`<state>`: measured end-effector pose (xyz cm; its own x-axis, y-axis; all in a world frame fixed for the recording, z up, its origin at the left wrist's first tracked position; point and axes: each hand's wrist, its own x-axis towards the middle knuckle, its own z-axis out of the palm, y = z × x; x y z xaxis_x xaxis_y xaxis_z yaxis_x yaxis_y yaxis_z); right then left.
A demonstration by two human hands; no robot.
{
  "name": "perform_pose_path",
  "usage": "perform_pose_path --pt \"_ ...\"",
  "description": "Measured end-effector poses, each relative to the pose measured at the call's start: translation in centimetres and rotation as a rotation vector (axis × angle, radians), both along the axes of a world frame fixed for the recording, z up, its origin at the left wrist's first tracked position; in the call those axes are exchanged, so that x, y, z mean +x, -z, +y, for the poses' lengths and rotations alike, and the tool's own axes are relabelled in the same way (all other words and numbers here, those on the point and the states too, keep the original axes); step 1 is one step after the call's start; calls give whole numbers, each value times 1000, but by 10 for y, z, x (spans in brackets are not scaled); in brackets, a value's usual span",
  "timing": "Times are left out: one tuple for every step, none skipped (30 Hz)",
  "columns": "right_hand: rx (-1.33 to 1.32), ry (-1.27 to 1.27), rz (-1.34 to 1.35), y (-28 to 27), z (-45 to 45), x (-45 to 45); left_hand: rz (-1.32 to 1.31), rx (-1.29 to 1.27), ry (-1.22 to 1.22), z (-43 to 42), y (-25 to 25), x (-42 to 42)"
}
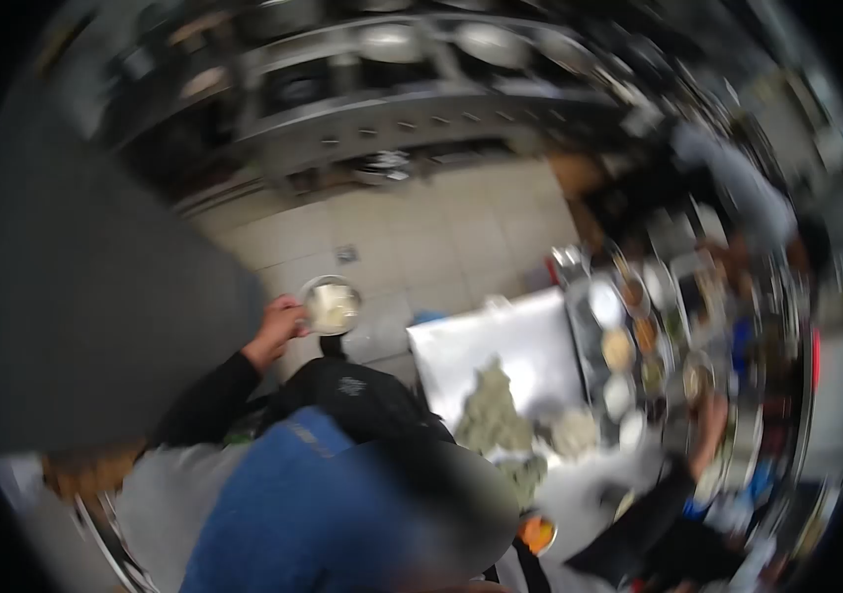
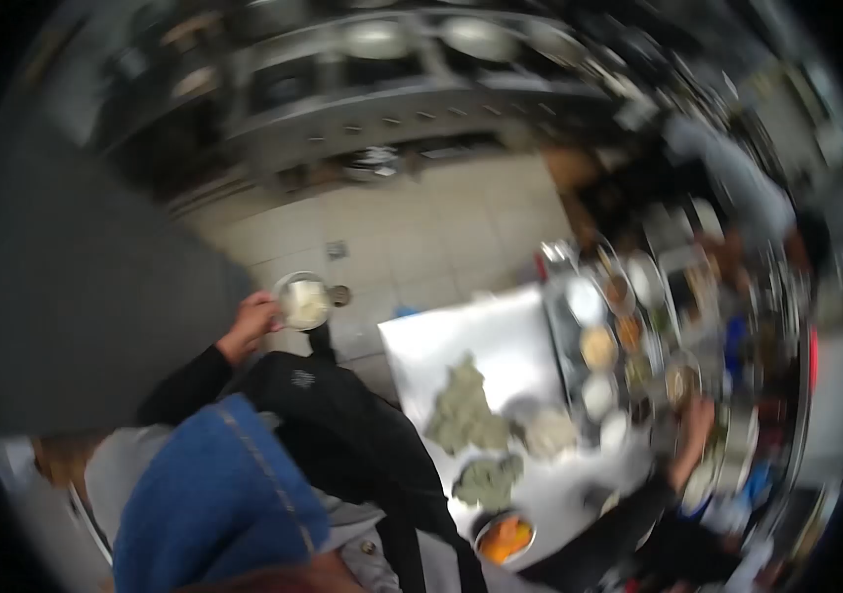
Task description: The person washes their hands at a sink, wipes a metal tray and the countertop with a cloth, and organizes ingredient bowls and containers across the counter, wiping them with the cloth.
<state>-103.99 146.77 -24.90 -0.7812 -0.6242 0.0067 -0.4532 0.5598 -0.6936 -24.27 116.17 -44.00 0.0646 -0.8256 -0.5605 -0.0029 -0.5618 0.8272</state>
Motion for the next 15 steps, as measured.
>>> perform_pose_path --pt "-124 10 78 -17 -15 51 18 8 1 -13 11 15" --pt "-136 -50 75 -20 -22 66 29 40 -9 -24 20 27" --pt "-98 26 -1 -22 -36 82 39 55 0 -47 21 41" --pt "63 -74 26 -3 -35 47 25 54 -13 -67 18 53" --pt "213 -184 61 17 -34 11 9 61 -5 -87 13 60" --pt "125 -1 -3 4 -52 83 21 33 -3 -112 12 71" --pt "33 120 -61 -6 -87 156 29 15 15 -134 12 84" --pt "-8 154 -104 -12 -114 198 37 13 42 -151 14 97" --pt "-39 136 -141 -20 -144 229 44 -29 27 -166 15 110" --pt "-26 -126 -145 -22 -164 250 48 -65 52 -186 16 123" --pt "-23 -176 -112 -21 -180 262 72 -108 30 -203 15 136" --pt "2 -174 -74 -30 -209 298 64 -154 103 -225 34 155" --pt "33 -151 -34 -34 -225 325 96 -168 -3 -235 19 153" --pt "44 -123 15 -35 -236 343 107 -127 -53 -252 10 156" --pt "45 -147 -32 -45 -254 360 133 -91 -17 -284 23 171"
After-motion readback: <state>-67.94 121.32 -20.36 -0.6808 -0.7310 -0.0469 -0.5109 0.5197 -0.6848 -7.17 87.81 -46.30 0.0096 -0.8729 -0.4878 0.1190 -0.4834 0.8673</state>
